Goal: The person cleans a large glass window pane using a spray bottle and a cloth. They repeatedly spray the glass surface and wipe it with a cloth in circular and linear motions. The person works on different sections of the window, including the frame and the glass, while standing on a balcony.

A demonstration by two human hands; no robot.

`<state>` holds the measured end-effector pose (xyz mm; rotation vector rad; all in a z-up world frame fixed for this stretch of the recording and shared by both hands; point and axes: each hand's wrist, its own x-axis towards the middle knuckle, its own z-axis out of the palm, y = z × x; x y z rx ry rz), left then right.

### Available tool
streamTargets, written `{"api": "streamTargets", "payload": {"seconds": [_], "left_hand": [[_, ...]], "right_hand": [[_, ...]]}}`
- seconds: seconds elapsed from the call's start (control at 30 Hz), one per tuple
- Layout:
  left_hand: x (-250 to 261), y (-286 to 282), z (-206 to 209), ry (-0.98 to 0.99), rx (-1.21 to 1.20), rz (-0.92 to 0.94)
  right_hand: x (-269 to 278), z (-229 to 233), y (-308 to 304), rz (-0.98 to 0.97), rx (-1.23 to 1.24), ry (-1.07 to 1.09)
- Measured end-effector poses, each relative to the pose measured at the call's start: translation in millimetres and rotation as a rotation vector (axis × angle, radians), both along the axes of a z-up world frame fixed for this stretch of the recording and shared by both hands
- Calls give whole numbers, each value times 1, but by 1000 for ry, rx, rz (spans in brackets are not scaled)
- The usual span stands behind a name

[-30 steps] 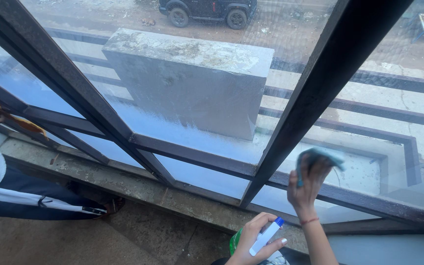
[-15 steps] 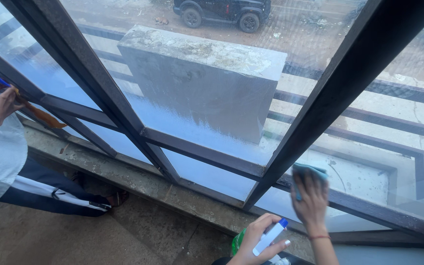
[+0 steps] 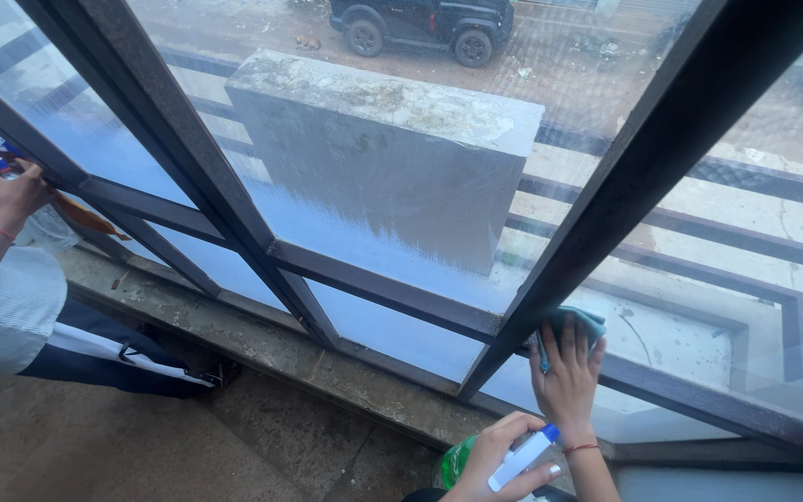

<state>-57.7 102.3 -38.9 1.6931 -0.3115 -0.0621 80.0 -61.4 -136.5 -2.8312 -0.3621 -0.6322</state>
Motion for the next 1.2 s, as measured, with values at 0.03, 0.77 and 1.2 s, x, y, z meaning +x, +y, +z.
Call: {"api": "streamTargets", "payload": {"seconds": [0.03,0.77,1.2], "left_hand": [[-2,-1,0,39,-2,1],[5,2,-4,118,-10,29],[6,-13,-14,92,24,-44]], "right_hand": [[-6,-3,-7,-15,18,-26],[-4,24,8,139,2114,-6],[13,-7,-37,25,2107,-195]]}}
